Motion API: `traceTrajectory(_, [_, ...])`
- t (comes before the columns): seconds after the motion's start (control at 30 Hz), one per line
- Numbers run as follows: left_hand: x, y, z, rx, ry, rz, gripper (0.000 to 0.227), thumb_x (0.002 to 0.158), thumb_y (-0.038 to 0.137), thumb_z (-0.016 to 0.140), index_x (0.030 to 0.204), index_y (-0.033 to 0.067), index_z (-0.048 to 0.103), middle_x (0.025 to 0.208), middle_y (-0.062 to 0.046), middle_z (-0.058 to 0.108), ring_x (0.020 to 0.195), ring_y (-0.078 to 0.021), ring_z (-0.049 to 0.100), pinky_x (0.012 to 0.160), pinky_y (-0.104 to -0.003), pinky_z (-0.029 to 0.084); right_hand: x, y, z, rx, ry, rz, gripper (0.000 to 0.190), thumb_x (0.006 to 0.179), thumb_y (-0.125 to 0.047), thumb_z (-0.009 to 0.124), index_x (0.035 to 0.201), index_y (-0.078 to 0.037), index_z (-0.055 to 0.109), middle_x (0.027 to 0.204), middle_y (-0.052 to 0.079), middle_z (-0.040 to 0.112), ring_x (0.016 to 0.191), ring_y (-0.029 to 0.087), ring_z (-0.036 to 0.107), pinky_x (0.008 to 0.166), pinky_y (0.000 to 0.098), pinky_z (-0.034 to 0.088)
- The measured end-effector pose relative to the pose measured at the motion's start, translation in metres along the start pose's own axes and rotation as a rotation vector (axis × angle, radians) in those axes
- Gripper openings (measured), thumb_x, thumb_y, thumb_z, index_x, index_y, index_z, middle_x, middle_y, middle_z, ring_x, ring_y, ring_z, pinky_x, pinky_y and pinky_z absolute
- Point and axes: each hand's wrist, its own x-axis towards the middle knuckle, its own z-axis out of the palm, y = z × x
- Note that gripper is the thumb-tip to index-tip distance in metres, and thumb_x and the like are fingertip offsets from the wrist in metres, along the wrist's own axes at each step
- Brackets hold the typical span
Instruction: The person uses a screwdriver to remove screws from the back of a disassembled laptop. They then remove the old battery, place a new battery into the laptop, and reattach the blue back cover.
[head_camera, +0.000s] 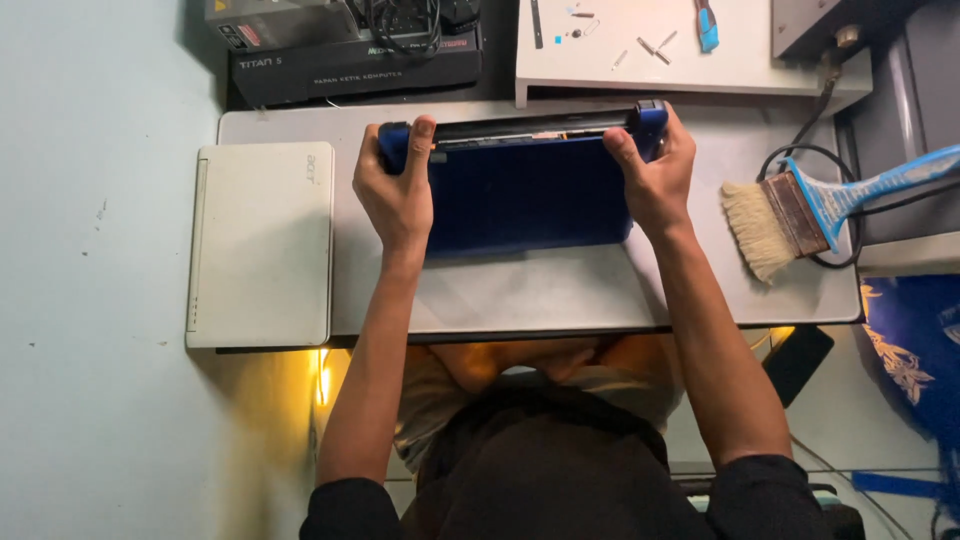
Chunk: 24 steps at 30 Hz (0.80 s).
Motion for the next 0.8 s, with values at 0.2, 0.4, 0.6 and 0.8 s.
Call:
traceTrajectory(0.2, [0.002, 0.03, 0.027, 0.645, 0.032, 0.789, 0.052, 0.131, 0.049, 0.062, 0.17, 0.0159, 0.06, 0.169, -0.015, 0.054, 0.161, -0.0371, 0.056, 0.138, -0.056, 0.051, 0.005, -0.048, 0.019, -0.078, 0.007, 0.069, 0.044, 0.114, -0.05, 0.084, 0.101, -0.017, 0.057, 0.095, -0.005, 0.053, 0.089, 0.011, 0.047, 0.083, 0.0302, 0.039])
traceTrajectory(0.4, [0.001, 0.049, 0.091, 0.703, -0.226, 0.933, 0.069, 0.122, 0.063, 0.056, 0.07, 0.0183, 0.067, 0.056, -0.001, 0.058, 0.047, -0.0216, 0.057, 0.051, -0.039, 0.046, -0.003, -0.051, 0.017, 0.078, 0.072, 0.019, 0.067, 0.119, -0.079, 0.047, 0.104, -0.014, 0.056, 0.097, -0.004, 0.052, 0.089, 0.01, 0.048, 0.079, 0.0294, 0.039])
traceTrajectory(0.6, [0.003, 0.044, 0.099, 0.691, -0.274, 0.789, 0.075, 0.125, 0.051, 0.054, 0.058, 0.0193, 0.069, 0.047, 0.0, 0.057, 0.039, -0.0246, 0.055, 0.045, -0.041, 0.042, 0.008, -0.047, 0.016, -0.034, 0.061, 0.023, 0.045, 0.128, -0.052, 0.049, 0.105, -0.014, 0.055, 0.095, -0.006, 0.045, 0.09, 0.01, 0.042, 0.084, 0.0309, 0.037])
traceTrajectory(0.8, [0.006, 0.024, 0.087, 0.859, -0.426, 0.374, 0.088, 0.12, 0.074, 0.044, 0.055, 0.0172, 0.059, 0.051, -0.004, 0.06, 0.048, -0.0343, 0.06, 0.05, -0.052, 0.039, -0.004, -0.068, 0.015, -0.107, -0.103, 0.334, 0.047, 0.125, -0.059, 0.029, 0.113, -0.021, 0.054, 0.106, -0.005, 0.048, 0.1, 0.013, 0.046, 0.093, 0.0337, 0.039])
